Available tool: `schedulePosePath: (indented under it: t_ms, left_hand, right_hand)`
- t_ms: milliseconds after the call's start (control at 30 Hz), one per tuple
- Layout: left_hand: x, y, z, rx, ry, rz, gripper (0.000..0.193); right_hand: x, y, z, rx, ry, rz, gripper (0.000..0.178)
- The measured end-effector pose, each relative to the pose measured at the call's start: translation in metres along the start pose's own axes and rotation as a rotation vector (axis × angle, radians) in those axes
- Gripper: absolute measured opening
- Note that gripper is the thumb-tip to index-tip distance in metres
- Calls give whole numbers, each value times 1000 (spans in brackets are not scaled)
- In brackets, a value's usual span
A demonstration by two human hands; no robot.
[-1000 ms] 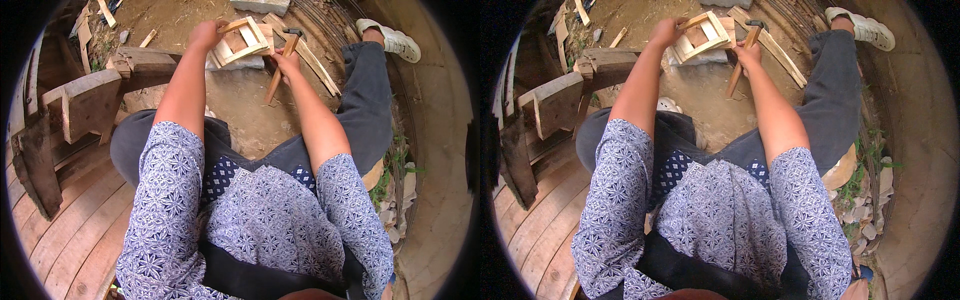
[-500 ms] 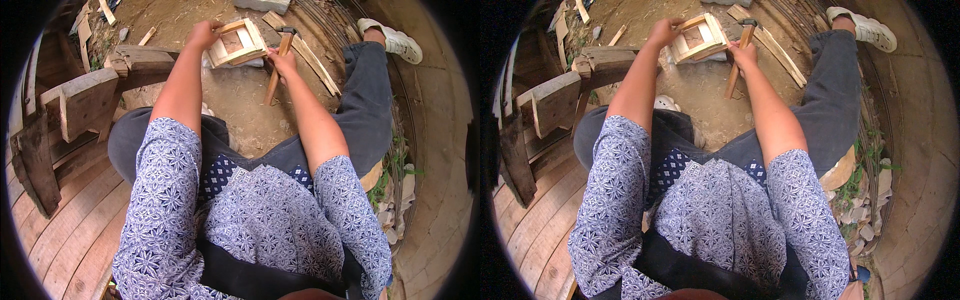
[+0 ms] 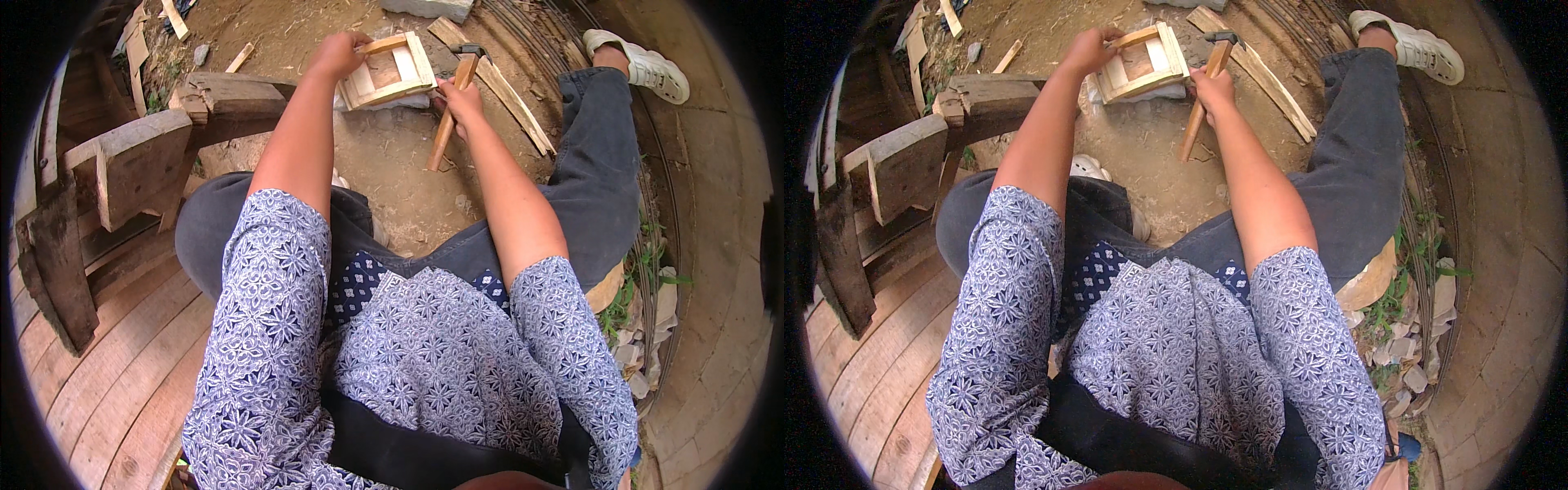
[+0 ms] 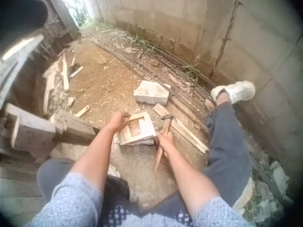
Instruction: The person sits on the ground and assembles small wooden pieces into a rectangular frame using a hammer. They repeatedly tap the joints to secure the pieces together and inspect the frame during the process.
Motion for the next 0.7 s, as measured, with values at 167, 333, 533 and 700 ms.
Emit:
schedulePosePath:
  t_ms: [167,333,533,700]
  left_hand:
    - [0,0,4,-15,13,-24,41]
    - [3,-1,7,-37,24,-46,41]
    - [30,6,-24,201,14,106,37]
    - [194,83,-189,476,255,507,23]
  right_hand:
    - [-5,-2,1,4,110,-60,37]
    - [-5,-8,-2,-2,146,-84,43]
    - [-9,7,-8,66,40,-68,38]
    - [-23,49,-23,57,41,-60,24]
Point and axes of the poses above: each hand's wrist, its own y-axis away from the middle knuckle, its own z-axis out of the palm, x = y × z, the point moved 8 cm from there along -y, towards the middle knuckle, and after that the axes turned 7 degrees about -x, right-handed, at the moved point
